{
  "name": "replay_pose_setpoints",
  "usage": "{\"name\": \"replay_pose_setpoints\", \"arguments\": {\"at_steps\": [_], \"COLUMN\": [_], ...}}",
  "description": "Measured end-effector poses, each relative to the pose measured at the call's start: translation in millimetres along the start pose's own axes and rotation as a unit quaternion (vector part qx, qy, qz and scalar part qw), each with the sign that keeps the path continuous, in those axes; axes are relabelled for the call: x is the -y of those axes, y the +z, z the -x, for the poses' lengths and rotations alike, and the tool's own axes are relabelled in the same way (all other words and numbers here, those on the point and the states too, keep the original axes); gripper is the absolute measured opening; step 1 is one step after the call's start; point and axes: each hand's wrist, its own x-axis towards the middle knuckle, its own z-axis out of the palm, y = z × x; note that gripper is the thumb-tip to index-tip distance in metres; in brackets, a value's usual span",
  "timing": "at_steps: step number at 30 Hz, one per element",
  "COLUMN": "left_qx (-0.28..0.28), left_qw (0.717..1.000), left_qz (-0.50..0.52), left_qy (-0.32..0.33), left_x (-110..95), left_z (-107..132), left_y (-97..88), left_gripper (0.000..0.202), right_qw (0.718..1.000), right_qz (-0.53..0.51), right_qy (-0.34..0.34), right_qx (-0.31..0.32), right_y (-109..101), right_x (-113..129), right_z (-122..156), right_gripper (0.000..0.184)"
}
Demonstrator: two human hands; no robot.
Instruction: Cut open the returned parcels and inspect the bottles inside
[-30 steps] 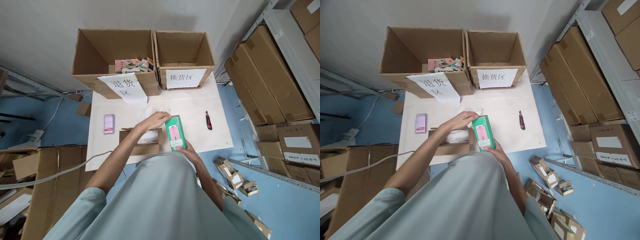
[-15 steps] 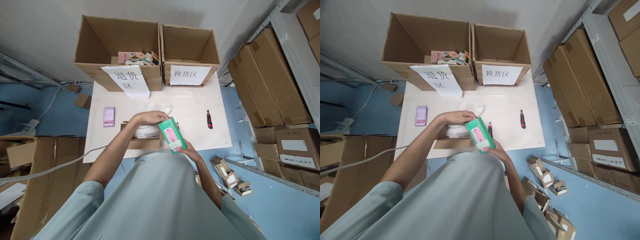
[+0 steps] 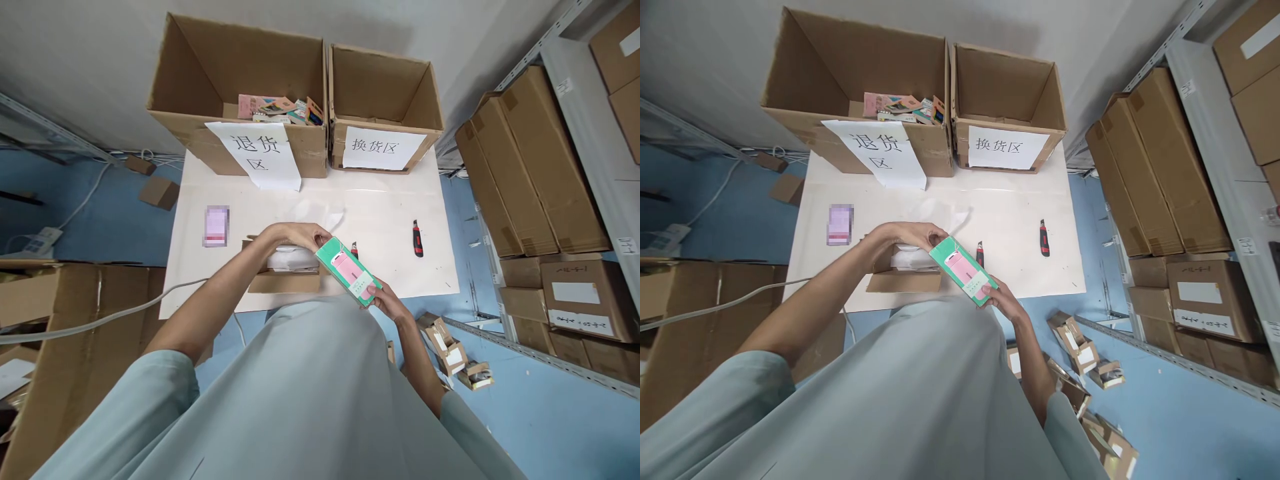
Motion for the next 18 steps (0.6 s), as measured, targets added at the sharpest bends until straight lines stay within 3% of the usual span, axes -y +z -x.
{"name": "replay_pose_setpoints", "arguments": {"at_steps": [3,4,7,12,16,18], "left_qx": [0.123,0.106,-0.031,-0.27,-0.364,-0.374], "left_qw": [0.991,0.992,0.987,0.943,0.912,0.907], "left_qz": [0.029,0.054,0.142,0.191,0.191,0.191], "left_qy": [-0.042,-0.053,-0.067,-0.037,0.001,0.011], "left_x": [5,5,8,10,7,3], "left_z": [3,4,6,6,4,4], "left_y": [-12.2,-18.0,-35.4,-58.5,-67.3,-66.3], "left_gripper": [0.036,0.037,0.045,0.054,0.054,0.054], "right_qw": [1.0,1.0,1.0,0.997,0.987,0.963], "right_qz": [-0.013,-0.017,-0.02,-0.003,0.061,0.132], "right_qy": [0.006,0.006,0.002,-0.016,-0.047,-0.059], "right_qx": [-0.004,-0.008,-0.024,-0.08,-0.144,-0.226], "right_y": [-4,-7,-16,-31,-41,-45], "right_x": [-8,-11,-15,-19,-33,-43], "right_z": [4,6,13,11,-16,-37], "right_gripper": [0.07,0.07,0.07,0.076,0.078,0.085]}}
